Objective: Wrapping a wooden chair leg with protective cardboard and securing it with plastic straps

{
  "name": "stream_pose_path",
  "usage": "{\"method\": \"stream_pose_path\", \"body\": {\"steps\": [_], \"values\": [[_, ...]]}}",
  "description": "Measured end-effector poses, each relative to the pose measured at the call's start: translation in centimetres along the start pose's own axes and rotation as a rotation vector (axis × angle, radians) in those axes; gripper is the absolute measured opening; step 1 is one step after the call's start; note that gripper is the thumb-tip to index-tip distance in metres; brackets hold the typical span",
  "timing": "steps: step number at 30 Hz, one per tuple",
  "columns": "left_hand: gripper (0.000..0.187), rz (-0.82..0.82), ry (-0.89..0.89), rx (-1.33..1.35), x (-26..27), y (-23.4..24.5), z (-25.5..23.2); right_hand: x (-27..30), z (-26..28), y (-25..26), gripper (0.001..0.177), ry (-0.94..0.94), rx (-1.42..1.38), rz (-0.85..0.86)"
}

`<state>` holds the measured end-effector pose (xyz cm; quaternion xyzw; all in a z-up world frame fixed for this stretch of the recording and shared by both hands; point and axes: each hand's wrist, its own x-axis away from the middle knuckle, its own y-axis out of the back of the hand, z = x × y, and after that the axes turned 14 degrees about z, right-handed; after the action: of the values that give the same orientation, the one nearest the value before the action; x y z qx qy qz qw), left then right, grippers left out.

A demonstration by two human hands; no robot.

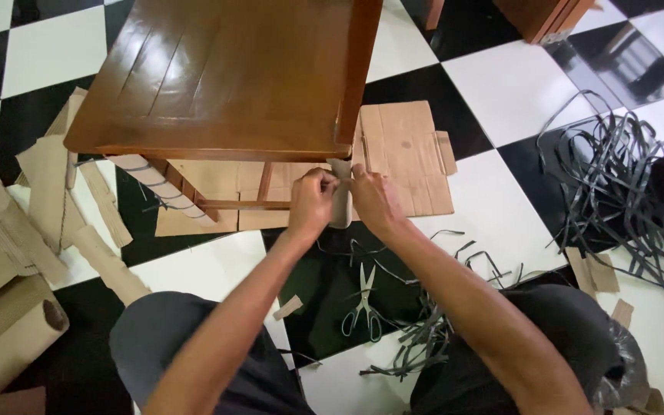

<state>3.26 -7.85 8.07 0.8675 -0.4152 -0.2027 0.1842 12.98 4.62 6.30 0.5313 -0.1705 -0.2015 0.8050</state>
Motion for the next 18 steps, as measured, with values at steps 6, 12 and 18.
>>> {"method": "stream_pose_path", "body": {"steps": [6, 12, 18], "values": [[0.006, 0.229, 0.106, -0.124, -2.3, 2.9, 0.9, -0.5, -0.7, 2.0, 0.027, 0.058, -0.031, 0.073], [0.015, 0.406, 0.241, -0.387, -3.3, 4.5, 3.0, -0.6, 1.5, 3.5, 0.035, 0.021, -0.108, 0.043], [0.02, 0.467, 0.28, -0.413, -3.5, 4.6, 4.2, -0.8, 2.0, 3.5, 0.04, 0.011, -0.136, 0.055]]}}
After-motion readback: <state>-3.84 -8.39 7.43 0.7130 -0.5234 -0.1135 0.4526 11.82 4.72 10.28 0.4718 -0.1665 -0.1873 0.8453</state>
